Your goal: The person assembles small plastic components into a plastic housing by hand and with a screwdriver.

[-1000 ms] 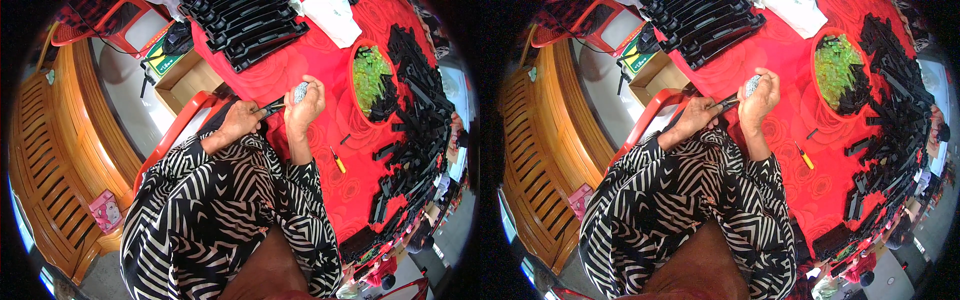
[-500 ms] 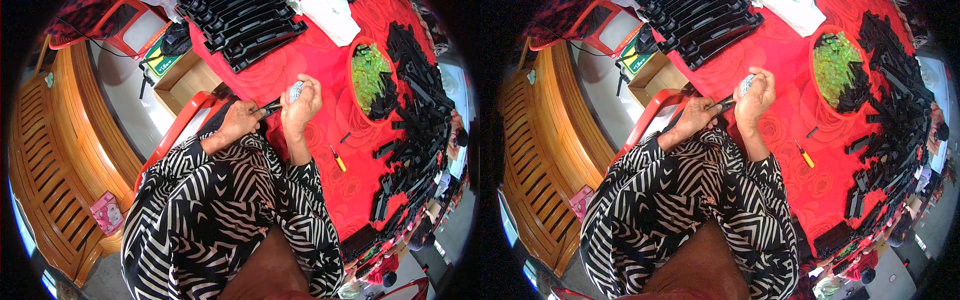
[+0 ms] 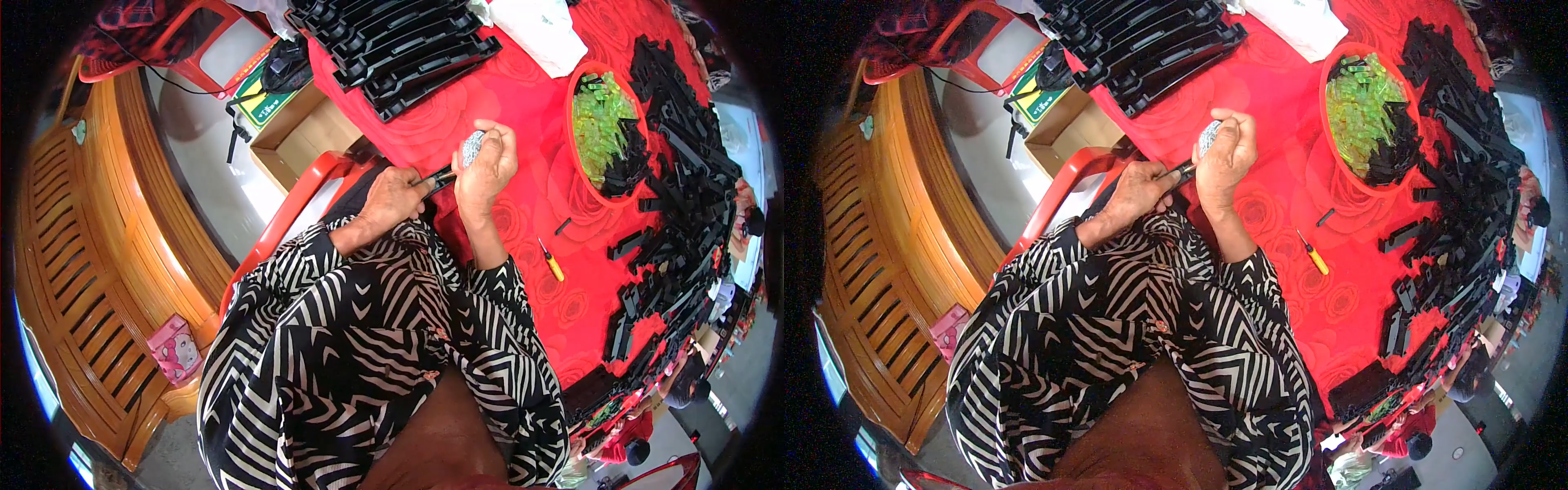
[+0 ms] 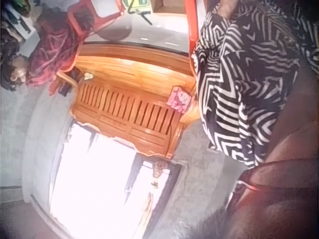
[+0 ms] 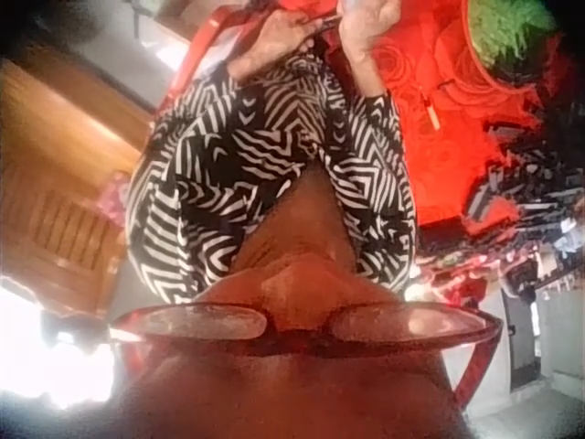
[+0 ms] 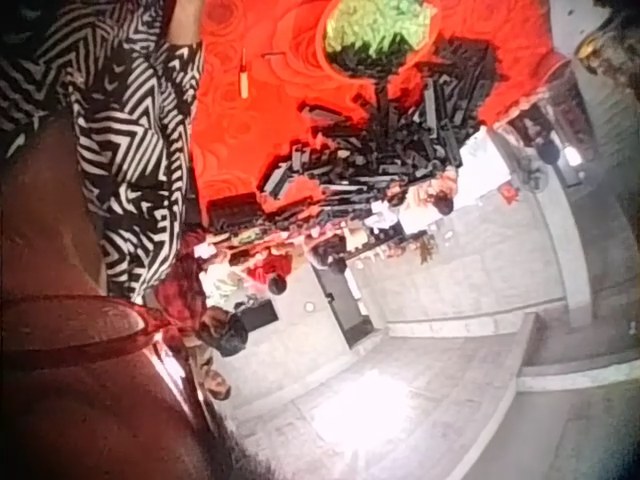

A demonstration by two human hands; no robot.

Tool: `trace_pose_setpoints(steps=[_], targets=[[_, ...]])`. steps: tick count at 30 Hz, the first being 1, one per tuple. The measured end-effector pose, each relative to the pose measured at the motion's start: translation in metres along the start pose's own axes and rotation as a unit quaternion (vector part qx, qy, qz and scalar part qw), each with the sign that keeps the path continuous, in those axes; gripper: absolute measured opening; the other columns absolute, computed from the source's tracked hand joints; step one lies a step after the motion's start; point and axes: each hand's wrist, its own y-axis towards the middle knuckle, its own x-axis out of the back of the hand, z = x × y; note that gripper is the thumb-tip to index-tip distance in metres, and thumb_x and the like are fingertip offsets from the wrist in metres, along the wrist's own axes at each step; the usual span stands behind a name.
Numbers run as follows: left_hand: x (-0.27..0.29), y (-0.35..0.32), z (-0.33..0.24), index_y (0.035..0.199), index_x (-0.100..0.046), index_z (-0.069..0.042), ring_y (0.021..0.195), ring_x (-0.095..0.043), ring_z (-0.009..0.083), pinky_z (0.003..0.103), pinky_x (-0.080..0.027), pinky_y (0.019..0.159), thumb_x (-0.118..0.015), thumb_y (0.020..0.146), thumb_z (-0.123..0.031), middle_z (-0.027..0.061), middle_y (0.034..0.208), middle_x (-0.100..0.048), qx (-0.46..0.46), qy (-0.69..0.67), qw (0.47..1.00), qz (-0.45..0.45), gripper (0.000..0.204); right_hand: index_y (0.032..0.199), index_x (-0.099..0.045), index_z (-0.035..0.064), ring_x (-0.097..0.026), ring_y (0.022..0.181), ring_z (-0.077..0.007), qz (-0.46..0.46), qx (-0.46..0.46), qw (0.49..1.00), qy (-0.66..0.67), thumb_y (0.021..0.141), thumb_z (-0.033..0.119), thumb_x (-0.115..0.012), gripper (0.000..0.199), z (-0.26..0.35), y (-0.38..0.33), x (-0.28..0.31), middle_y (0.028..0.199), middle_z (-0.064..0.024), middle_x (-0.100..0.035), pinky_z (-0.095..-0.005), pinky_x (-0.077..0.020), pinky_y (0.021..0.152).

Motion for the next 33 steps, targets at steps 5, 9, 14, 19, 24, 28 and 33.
trace_pose_setpoints(steps=[5, 9, 14, 19, 24, 28, 33], targets=[[0.006, -0.001, -0.004, 0.069, -0.060, 0.002, 0.043, -0.054, 0.0120, 0.027, -0.043, 0.043, -0.056, 0.083, -0.027, 0.0070, 0.053, -0.058, 0.008, 0.007, 1.000, 0.009, 0.033, 0.086, -0.049, 0.0022, -0.030, 0.033, -0.0088, 0.031, 0.000, 0.999, 0.020, 0.090, 0.015, -0.036, 0.018, 0.001, 0.003, 0.004, 0.051, -0.0014, -0.035, -0.0233, -0.0261, 0.030], [0.006, -0.001, -0.004, 0.067, -0.060, 0.001, 0.042, -0.053, 0.0118, 0.027, -0.043, 0.042, -0.057, 0.082, -0.029, 0.0063, 0.053, -0.058, 0.001, 0.019, 1.000, 0.015, 0.034, 0.088, -0.049, 0.0020, -0.030, 0.033, -0.0092, -0.005, 0.004, 0.998, 0.059, 0.090, 0.014, -0.036, 0.018, 0.002, 0.004, 0.004, 0.050, -0.0018, -0.034, -0.0234, -0.0258, 0.029], [0.007, 0.000, 0.000, 0.065, -0.060, 0.000, 0.042, -0.053, 0.0117, 0.027, -0.043, 0.042, -0.058, 0.082, -0.029, 0.0058, 0.052, -0.057, 0.013, 0.011, 1.000, 0.018, 0.034, 0.090, -0.048, 0.0017, -0.030, 0.032, -0.0095, 0.001, -0.026, 0.996, 0.084, 0.089, 0.014, -0.036, 0.017, -0.001, 0.006, 0.004, 0.049, -0.0027, -0.035, -0.0232, -0.0251, 0.029], [0.005, 0.001, -0.001, 0.065, -0.060, 0.000, 0.041, -0.053, 0.0118, 0.027, -0.043, 0.043, -0.058, 0.082, -0.029, 0.0055, 0.052, -0.057, 0.003, 0.024, 1.000, 0.007, 0.034, 0.089, -0.048, 0.0015, -0.030, 0.032, -0.0094, 0.006, -0.004, 0.999, 0.052, 0.089, 0.014, -0.036, 0.017, -0.002, 0.004, 0.001, 0.050, -0.0027, -0.036, -0.0231, -0.0250, 0.029], [0.003, 0.001, -0.003, 0.065, -0.060, 0.001, 0.041, -0.053, 0.0122, 0.028, -0.043, 0.043, -0.058, 0.082, -0.028, 0.0060, 0.051, -0.057, 0.000, 0.019, 1.000, 0.009, 0.033, 0.088, -0.048, 0.0015, -0.031, 0.033, -0.0096, 0.002, -0.004, 0.999, 0.032, 0.089, 0.013, -0.036, 0.017, -0.003, 0.006, 0.000, 0.051, -0.0026, -0.036, -0.0236, -0.0259, 0.029], [0.002, 0.002, 0.000, 0.066, -0.060, 0.001, 0.041, -0.053, 0.0128, 0.028, -0.043, 0.044, -0.058, 0.082, -0.025, 0.0070, 0.051, -0.057, -0.005, 0.011, 1.000, 0.005, 0.031, 0.086, -0.049, 0.0011, -0.033, 0.034, -0.0106, -0.009, -0.019, 1.000, 0.000, 0.088, 0.011, -0.035, 0.017, 0.000, 0.005, -0.005, 0.053, -0.0035, -0.038, -0.0246, -0.0280, 0.030], [0.000, 0.004, 0.006, 0.067, -0.060, 0.002, 0.042, -0.054, 0.0134, 0.028, -0.044, 0.045, -0.058, 0.082, -0.023, 0.0078, 0.052, -0.057, -0.012, 0.010, 1.000, -0.002, 0.029, 0.085, -0.051, 0.0010, -0.041, 0.039, -0.0113, -0.006, -0.024, 0.998, -0.054, 0.089, 0.011, -0.033, 0.021, -0.010, 0.008, -0.005, 0.060, -0.0053, -0.046, -0.0248, -0.0351, 0.034]])
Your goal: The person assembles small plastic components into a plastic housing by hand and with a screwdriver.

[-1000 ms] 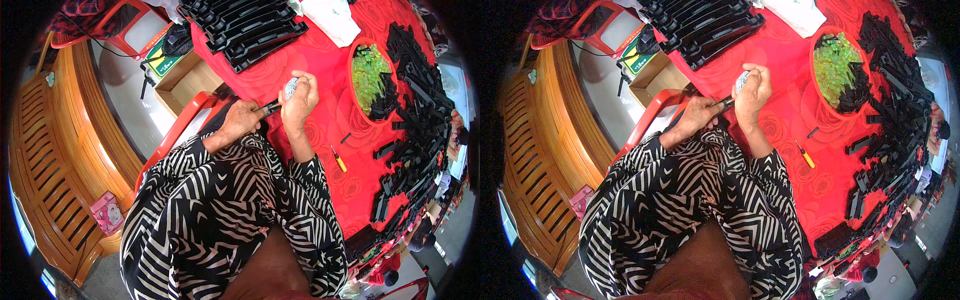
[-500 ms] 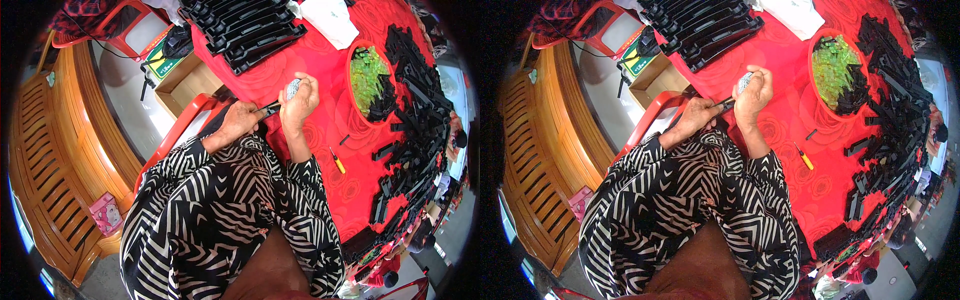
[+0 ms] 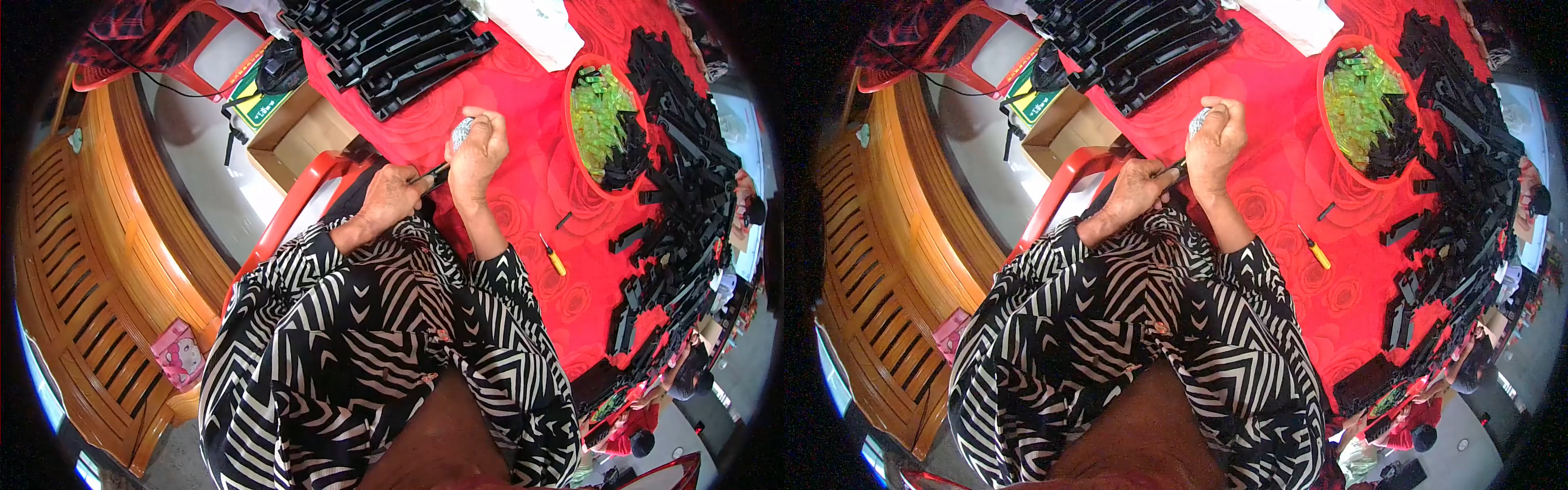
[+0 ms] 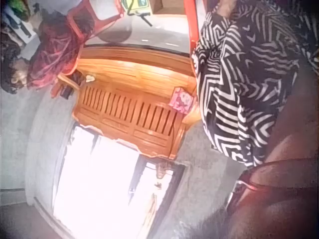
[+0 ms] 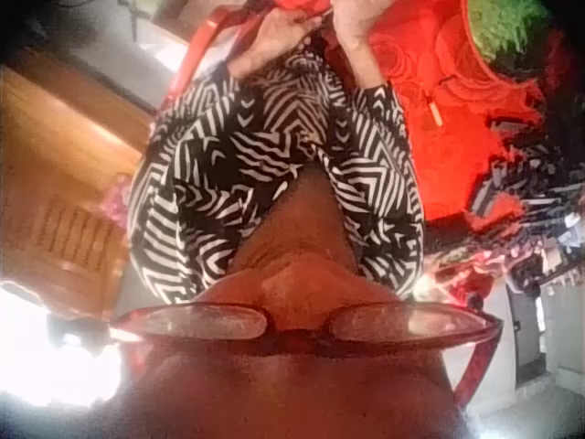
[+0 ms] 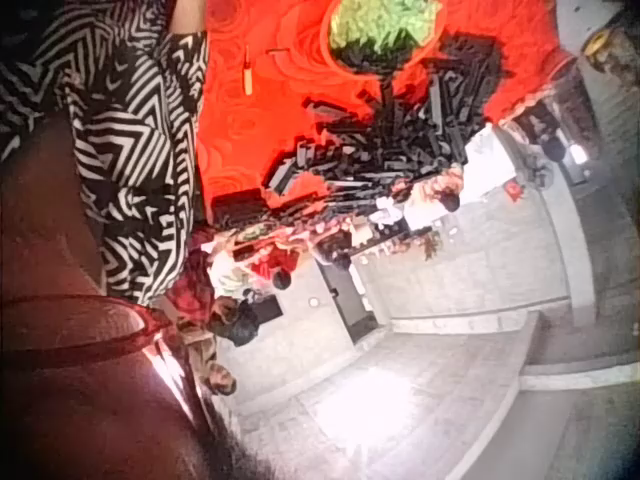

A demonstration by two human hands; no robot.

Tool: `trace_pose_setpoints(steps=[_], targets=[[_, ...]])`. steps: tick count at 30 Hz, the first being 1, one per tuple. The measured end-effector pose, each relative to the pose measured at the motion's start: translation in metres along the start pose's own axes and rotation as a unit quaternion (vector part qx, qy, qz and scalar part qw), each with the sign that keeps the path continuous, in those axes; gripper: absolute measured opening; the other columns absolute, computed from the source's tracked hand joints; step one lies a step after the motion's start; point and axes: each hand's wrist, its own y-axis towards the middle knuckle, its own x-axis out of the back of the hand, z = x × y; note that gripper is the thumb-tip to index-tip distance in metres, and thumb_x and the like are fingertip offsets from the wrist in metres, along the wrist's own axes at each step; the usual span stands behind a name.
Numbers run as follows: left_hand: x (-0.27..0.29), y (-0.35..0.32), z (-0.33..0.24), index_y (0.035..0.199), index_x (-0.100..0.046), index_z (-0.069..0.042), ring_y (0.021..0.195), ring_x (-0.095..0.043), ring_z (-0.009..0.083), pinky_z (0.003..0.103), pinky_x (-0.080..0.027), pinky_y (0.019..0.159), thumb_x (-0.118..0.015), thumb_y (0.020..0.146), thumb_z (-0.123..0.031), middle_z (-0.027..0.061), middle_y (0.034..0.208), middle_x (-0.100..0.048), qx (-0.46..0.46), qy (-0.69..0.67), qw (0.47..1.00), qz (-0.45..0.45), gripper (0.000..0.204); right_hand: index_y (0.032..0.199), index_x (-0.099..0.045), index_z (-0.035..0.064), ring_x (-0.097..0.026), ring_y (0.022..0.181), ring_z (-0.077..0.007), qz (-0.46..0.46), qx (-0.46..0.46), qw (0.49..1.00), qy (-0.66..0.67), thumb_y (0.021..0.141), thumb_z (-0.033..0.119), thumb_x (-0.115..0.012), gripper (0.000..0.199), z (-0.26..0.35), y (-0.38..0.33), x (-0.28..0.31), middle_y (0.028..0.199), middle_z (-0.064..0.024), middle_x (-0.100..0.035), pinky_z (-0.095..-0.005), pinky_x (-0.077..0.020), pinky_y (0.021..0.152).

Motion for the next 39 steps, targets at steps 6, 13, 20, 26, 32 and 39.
trace_pose_setpoints(steps=[6, 13, 20, 26, 32, 39], targets=[[-0.006, -0.004, -0.003, 0.070, -0.060, 0.001, 0.044, -0.055, 0.0140, 0.028, -0.044, 0.046, -0.057, 0.083, -0.024, 0.0080, 0.054, -0.058, 0.006, -0.021, 1.000, -0.011, 0.029, 0.081, -0.054, -0.0026, -0.055, 0.064, -0.0220, -0.013, 0.082, 0.988, -0.133, 0.084, 0.009, -0.036, 0.021, -0.020, 0.016, 0.004, 0.068, -0.0121, -0.056, -0.0309, -0.0436, 0.062], [-0.008, -0.007, -0.003, 0.072, -0.061, 0.001, 0.046, -0.057, 0.0149, 0.029, -0.045, 0.046, -0.056, 0.083, -0.027, 0.0085, 0.057, -0.060, 0.000, -0.033, 0.999, -0.023, 0.030, 0.079, -0.054, -0.0032, -0.055, 0.066, -0.0242, 0.013, 0.076, 0.986, -0.147, 0.083, 0.008, -0.036, 0.022, -0.016, 0.020, 0.003, 0.070, -0.0144, -0.057, -0.0334, -0.0435, 0.064], [-0.009, -0.012, -0.004, 0.068, -0.058, 0.001, 0.044, -0.050, 0.0089, 0.024, -0.038, 0.040, -0.055, 0.086, -0.022, 0.0054, 0.054, -0.057, -0.021, -0.028, 0.999, -0.041, 0.030, 0.087, -0.047, 0.0018, -0.039, 0.035, -0.0128, -0.005, 0.045, 0.998, 0.041, 0.089, 0.013, -0.032, 0.019, 0.005, -0.007, 0.010, 0.059, -0.0054, -0.043, -0.0250, -0.0312, 0.029], [-0.008, -0.008, -0.003, 0.071, -0.060, 0.002, 0.045, -0.055, 0.0131, 0.027, -0.044, 0.047, -0.057, 0.083, -0.026, 0.0078, 0.055, -0.059, -0.018, -0.042, 0.999, -0.031, 0.030, 0.088, -0.047, 0.0018, -0.038, 0.036, -0.0133, -0.020, 0.032, 0.996, 0.078, 0.089, 0.013, -0.033, 0.018, 0.005, -0.004, 0.011, 0.059, -0.0056, -0.042, -0.0260, -0.0319, 0.031], [-0.008, -0.007, -0.002, 0.070, -0.060, 0.001, 0.045, -0.055, 0.0125, 0.027, -0.044, 0.044, -0.058, 0.083, -0.025, 0.0072, 0.055, -0.059, -0.018, -0.034, 0.999, -0.034, 0.029, 0.088, -0.047, 0.0016, -0.034, 0.034, -0.0120, -0.025, 0.025, 0.993, 0.113, 0.087, 0.011, -0.033, 0.017, 0.005, -0.003, 0.011, 0.054, -0.0046, -0.039, -0.0249, -0.0284, 0.030], [-0.007, -0.004, 0.001, 0.070, -0.060, 0.000, 0.044, -0.055, 0.0116, 0.027, -0.043, 0.043, -0.059, 0.082, -0.026, 0.0061, 0.055, -0.059, -0.020, -0.035, 0.999, -0.026, 0.029, 0.088, -0.046, 0.0009, -0.031, 0.032, -0.0111, -0.036, 0.022, 0.992, 0.118, 0.087, 0.010, -0.033, 0.016, 0.011, -0.008, 0.010, 0.050, -0.0041, -0.036, -0.0243, -0.0259, 0.029]])
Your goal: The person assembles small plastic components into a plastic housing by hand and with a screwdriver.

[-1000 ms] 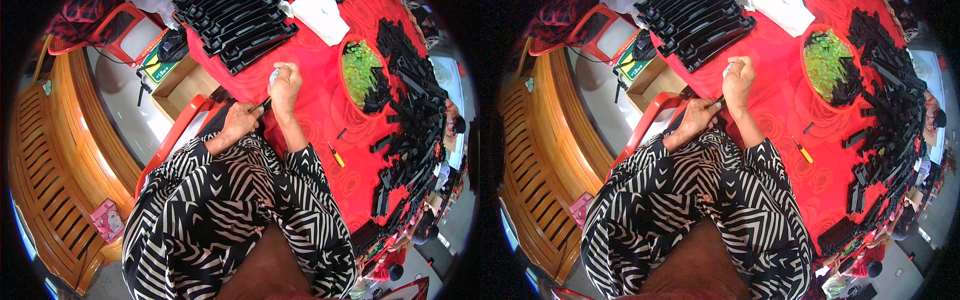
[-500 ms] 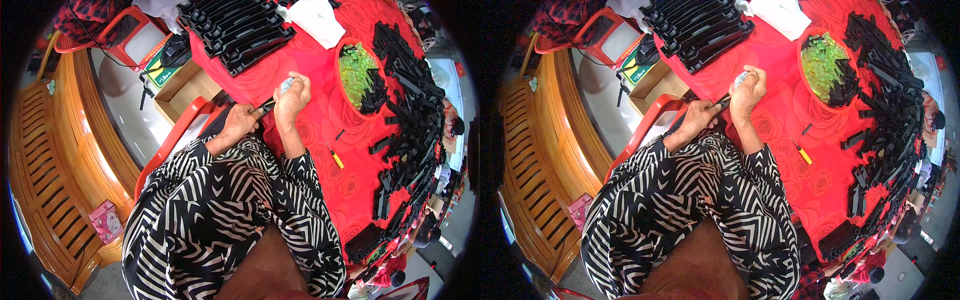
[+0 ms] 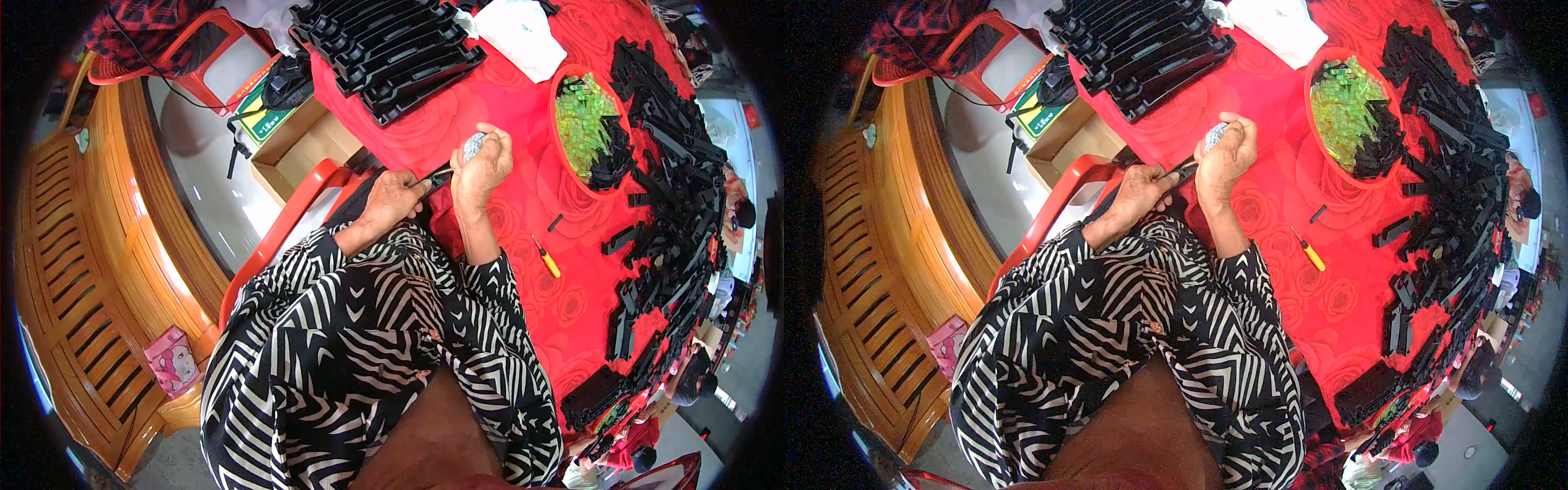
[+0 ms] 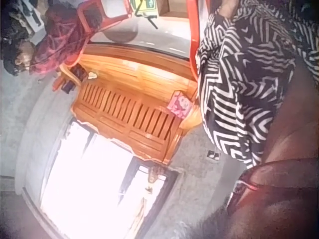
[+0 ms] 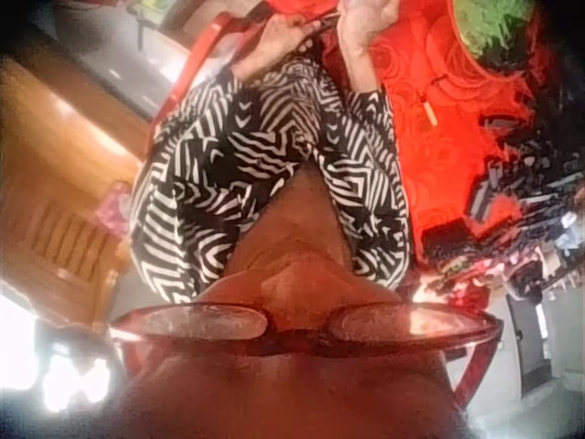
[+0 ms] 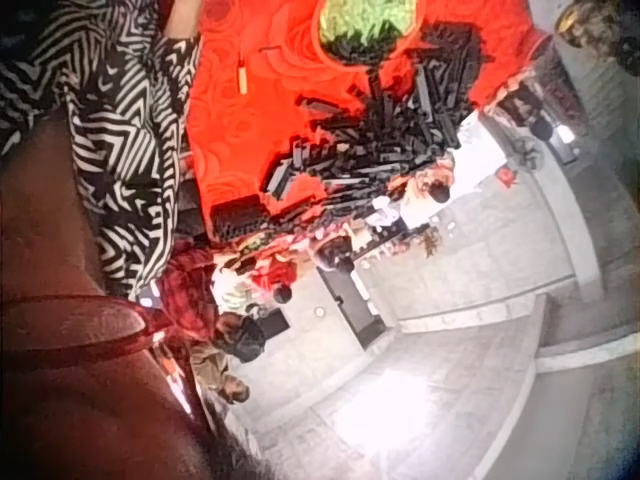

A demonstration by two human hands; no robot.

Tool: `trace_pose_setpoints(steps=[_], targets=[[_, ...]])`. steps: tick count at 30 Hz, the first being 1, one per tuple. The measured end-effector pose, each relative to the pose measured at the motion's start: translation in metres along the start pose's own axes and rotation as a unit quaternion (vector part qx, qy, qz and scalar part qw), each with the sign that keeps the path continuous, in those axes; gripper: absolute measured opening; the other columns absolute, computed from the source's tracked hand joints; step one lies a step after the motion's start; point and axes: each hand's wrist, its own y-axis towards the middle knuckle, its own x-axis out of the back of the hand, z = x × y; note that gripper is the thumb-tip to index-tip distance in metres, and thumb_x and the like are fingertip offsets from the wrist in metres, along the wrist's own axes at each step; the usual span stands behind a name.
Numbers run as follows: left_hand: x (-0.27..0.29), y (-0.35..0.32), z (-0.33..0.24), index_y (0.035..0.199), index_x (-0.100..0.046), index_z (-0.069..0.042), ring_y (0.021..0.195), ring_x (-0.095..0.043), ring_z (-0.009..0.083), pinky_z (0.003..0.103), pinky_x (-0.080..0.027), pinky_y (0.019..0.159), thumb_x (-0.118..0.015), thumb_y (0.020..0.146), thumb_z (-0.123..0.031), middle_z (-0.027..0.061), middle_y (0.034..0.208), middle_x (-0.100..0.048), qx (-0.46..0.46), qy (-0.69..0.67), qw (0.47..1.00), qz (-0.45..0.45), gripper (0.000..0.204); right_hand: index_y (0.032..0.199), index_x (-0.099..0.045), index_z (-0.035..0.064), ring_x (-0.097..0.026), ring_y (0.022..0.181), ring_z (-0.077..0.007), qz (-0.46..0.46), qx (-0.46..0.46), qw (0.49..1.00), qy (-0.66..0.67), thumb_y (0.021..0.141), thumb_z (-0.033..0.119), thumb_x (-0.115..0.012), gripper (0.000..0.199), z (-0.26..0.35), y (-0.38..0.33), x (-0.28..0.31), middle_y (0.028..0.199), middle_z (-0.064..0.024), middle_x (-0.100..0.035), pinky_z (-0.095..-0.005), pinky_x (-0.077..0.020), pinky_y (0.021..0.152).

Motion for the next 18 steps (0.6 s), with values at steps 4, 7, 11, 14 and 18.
trace_pose_setpoints(steps=[4, 7, 11, 14, 18], targets=[[0.001, 0.000, -0.001, 0.070, -0.060, -0.001, 0.046, -0.054, 0.0113, 0.027, -0.043, 0.045, -0.059, 0.082, -0.027, 0.0058, 0.055, -0.059, 0.012, -0.006, 1.000, 0.007, 0.029, 0.089, -0.047, 0.0010, -0.031, 0.032, -0.0110, 0.014, -0.008, 1.000, -0.014, 0.087, 0.010, -0.033, 0.016, -0.001, 0.003, 0.002, 0.050, -0.0042, -0.037, -0.0244, -0.0262, 0.029], [0.002, 0.000, -0.001, 0.070, -0.060, 0.000, 0.047, -0.055, 0.0116, 0.027, -0.043, 0.045, -0.058, 0.082, -0.028, 0.0060, 0.055, -0.058, 0.018, -0.008, 1.000, 0.011, 0.030, 0.087, -0.047, 0.0018, -0.036, 0.035, -0.0115, 0.021, -0.018, 0.999, -0.031, 0.089, 0.011, -0.033, 0.017, -0.001, 0.004, 0.001, 0.057, -0.0046, -0.040, -0.0247, -0.0287, 0.030], [0.002, -0.003, -0.006, 0.069, -0.060, 0.001, 0.047, -0.055, 0.0122, 0.027, -0.043, 0.045, -0.057, 0.081, -0.030, 0.0062, 0.055, -0.058, 0.032, -0.013, 0.999, 0.010, 0.033, 0.087, -0.048, 0.0012, -0.032, 0.033, -0.0104, 0.014, 0.000, 0.999, -0.031, 0.088, 0.010, -0.033, 0.017, 0.012, 0.001, -0.004, 0.052, -0.0036, -0.037, -0.0239, -0.0266, 0.029], [0.002, 0.001, -0.003, 0.069, -0.060, 0.001, 0.047, -0.055, 0.0128, 0.027, -0.043, 0.045, -0.057, 0.081, -0.030, 0.0065, 0.056, -0.059, 0.036, -0.012, 0.999, 0.013, 0.033, 0.086, -0.048, 0.0013, -0.032, 0.033, -0.0102, 0.018, 0.011, 0.999, -0.030, 0.088, 0.010, -0.033, 0.017, 0.007, 0.001, -0.003, 0.053, -0.0035, -0.037, -0.0238, -0.0266, 0.028], [0.001, 0.002, -0.003, 0.070, -0.060, 0.001, 0.047, -0.056, 0.0134, 0.027, -0.044, 0.047, -0.057, 0.081, -0.030, 0.0069, 0.056, -0.059, 0.047, 0.005, 0.999, 0.013, 0.033, 0.087, -0.048, 0.0011, -0.032, 0.033, -0.0102, 0.005, -0.003, 1.000, -0.023, 0.088, 0.010, -0.035, 0.016, 0.003, 0.001, -0.003, 0.054, -0.0035, -0.038, -0.0236, -0.0265, 0.028]])
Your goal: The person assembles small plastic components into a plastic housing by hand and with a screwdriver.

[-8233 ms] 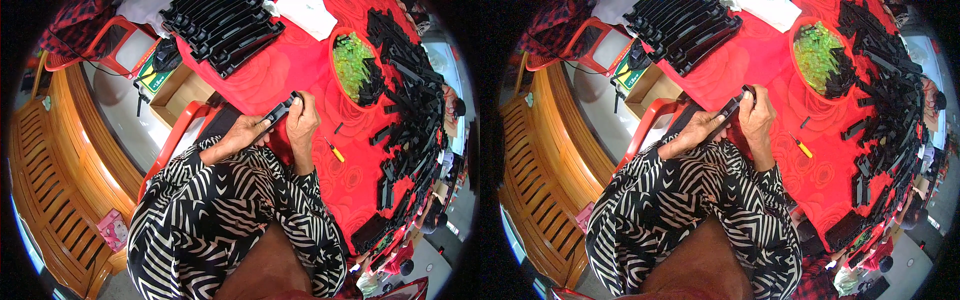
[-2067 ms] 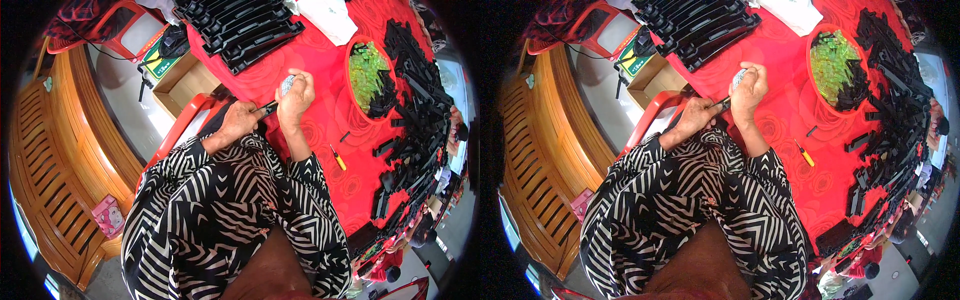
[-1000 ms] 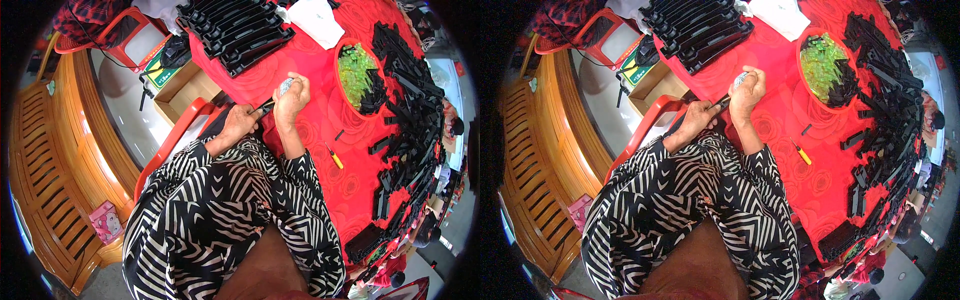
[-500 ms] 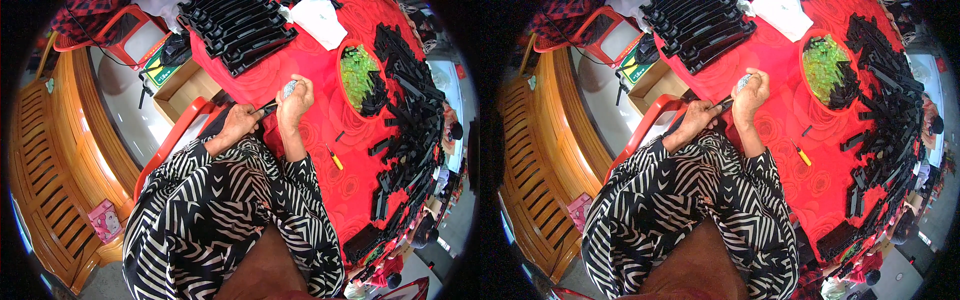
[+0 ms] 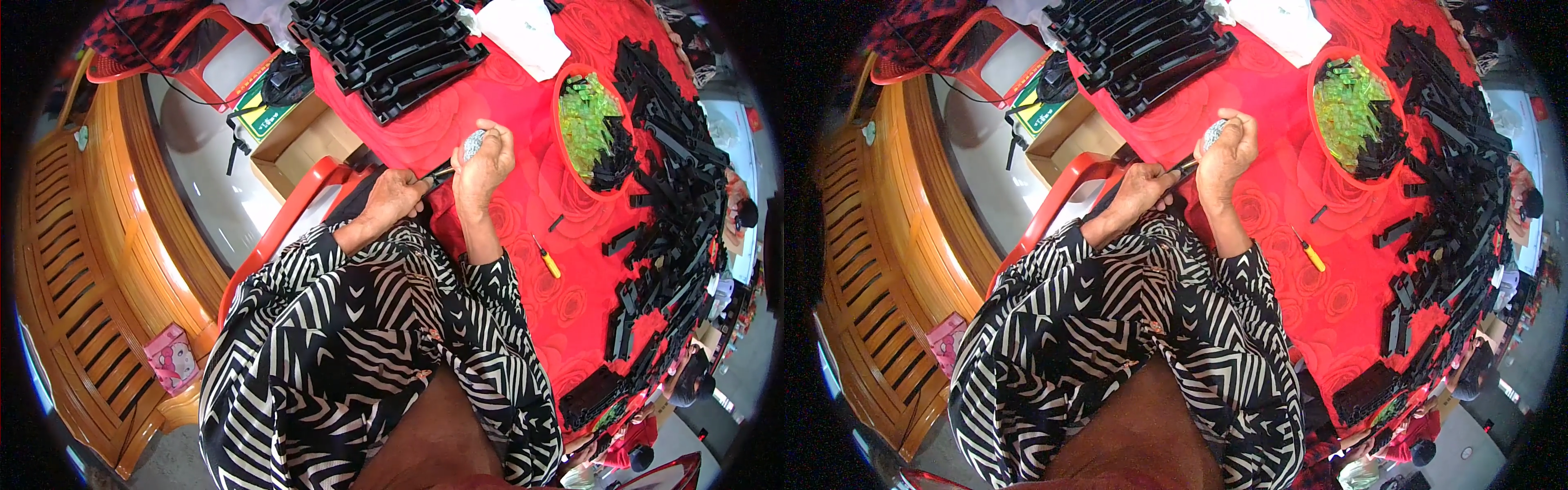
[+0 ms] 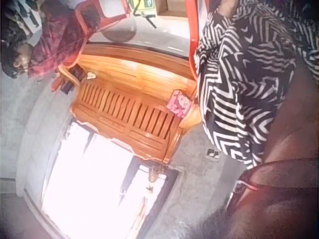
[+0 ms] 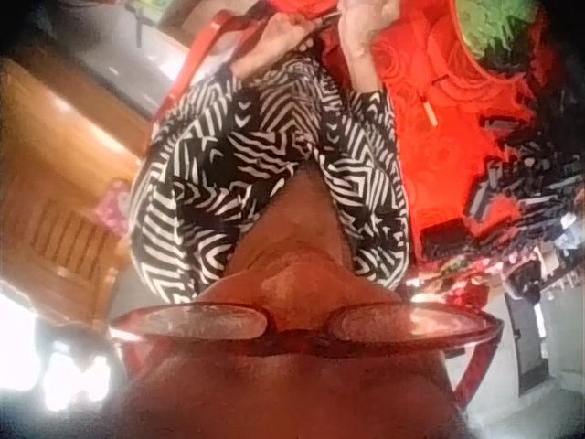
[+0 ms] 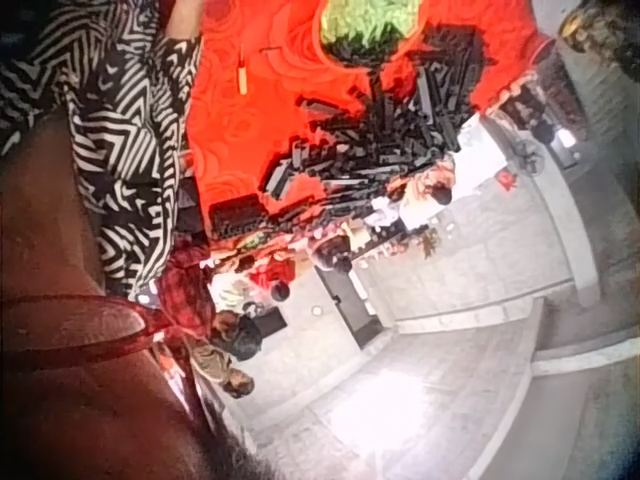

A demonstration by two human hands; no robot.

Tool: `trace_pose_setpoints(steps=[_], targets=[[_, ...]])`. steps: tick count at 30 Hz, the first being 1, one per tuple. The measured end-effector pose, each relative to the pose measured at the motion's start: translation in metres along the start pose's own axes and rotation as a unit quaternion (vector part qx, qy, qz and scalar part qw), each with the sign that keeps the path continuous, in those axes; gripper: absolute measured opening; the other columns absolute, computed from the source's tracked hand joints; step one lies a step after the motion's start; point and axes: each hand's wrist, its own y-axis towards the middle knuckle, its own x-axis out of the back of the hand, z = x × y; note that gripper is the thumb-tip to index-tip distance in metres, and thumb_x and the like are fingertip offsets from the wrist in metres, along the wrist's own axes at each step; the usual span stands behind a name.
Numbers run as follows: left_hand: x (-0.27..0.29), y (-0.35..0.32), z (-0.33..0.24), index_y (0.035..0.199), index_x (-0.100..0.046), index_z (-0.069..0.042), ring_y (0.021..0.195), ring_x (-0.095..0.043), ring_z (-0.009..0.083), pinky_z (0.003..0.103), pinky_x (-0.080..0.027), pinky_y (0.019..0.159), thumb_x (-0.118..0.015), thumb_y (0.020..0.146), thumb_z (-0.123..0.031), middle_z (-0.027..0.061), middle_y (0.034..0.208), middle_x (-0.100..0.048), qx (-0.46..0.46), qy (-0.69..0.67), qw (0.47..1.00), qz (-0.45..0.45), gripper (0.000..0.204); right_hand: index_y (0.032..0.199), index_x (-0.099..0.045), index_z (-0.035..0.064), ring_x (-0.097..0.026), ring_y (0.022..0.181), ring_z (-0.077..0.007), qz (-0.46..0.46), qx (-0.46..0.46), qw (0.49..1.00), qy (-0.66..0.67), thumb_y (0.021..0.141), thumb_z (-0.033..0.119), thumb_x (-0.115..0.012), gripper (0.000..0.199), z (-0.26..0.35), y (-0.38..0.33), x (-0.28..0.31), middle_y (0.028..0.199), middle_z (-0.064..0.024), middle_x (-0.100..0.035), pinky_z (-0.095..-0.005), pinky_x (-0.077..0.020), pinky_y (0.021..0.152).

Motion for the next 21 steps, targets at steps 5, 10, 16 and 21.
trace_pose_setpoints(steps=[5, 10, 16, 21], targets=[[-0.0004, -0.0019, -0.0017, 0.071, -0.061, 0.001, 0.049, -0.057, 0.0145, 0.028, -0.045, 0.048, -0.057, 0.081, -0.029, 0.0081, 0.058, -0.060, -0.003, 0.008, 1.000, -0.001, 0.033, 0.087, -0.049, 0.0011, -0.032, 0.033, -0.0103, 0.035, 0.010, 0.999, 0.003, 0.088, 0.011, -0.035, 0.017, -0.0014, -0.0023, 0.0018, 0.053, -0.0031, -0.038, -0.0240, -0.0278, 0.028], [-0.0019, -0.0006, -0.0009, 0.070, -0.060, 0.001, 0.046, -0.053, 0.0115, 0.026, -0.041, 0.044, -0.057, 0.083, -0.028, 0.0066, 0.056, -0.058, -0.014, -0.006, 1.000, -0.002, 0.032, 0.086, -0.049, 0.0014, -0.033, 0.034, -0.0101, 0.036, 0.078, 0.994, -0.069, 0.088, 0.011, -0.036, 0.017, -0.0068, -0.0061, -0.0023, 0.053, -0.0029, -0.038, -0.0240, -0.0283, 0.029], [0.0001, -0.0019, -0.0025, 0.069, -0.061, 0.002, 0.044, -0.052, 0.0112, 0.026, -0.041, 0.042, -0.057, 0.084, -0.026, 0.0066, 0.055, -0.058, -0.009, 0.003, 1.000, 0.000, 0.031, 0.085, -0.050, 0.0020, -0.033, 0.034, -0.0100, 0.029, -0.023, 0.999, -0.019, 0.088, 0.011, -0.036, 0.017, -0.0025, -0.0009, -0.0027, 0.053, -0.0026, -0.038, -0.0238, -0.0280, 0.029], [0.0003, -0.0031, -0.0052, 0.068, -0.061, 0.001, 0.041, -0.048, 0.0082, 0.025, -0.038, 0.038, -0.057, 0.085, -0.023, 0.0047, 0.052, -0.056, -0.031, 0.004, 0.999, -0.003, 0.030, 0.084, -0.050, 0.0017, -0.033, 0.033, -0.0105, 0.056, -0.016, 0.997, -0.042, 0.088, 0.011, -0.035, 0.018, -0.0057, 0.0000, -0.0022, 0.053, -0.0030, -0.038, -0.0244, -0.0274, 0.029]])
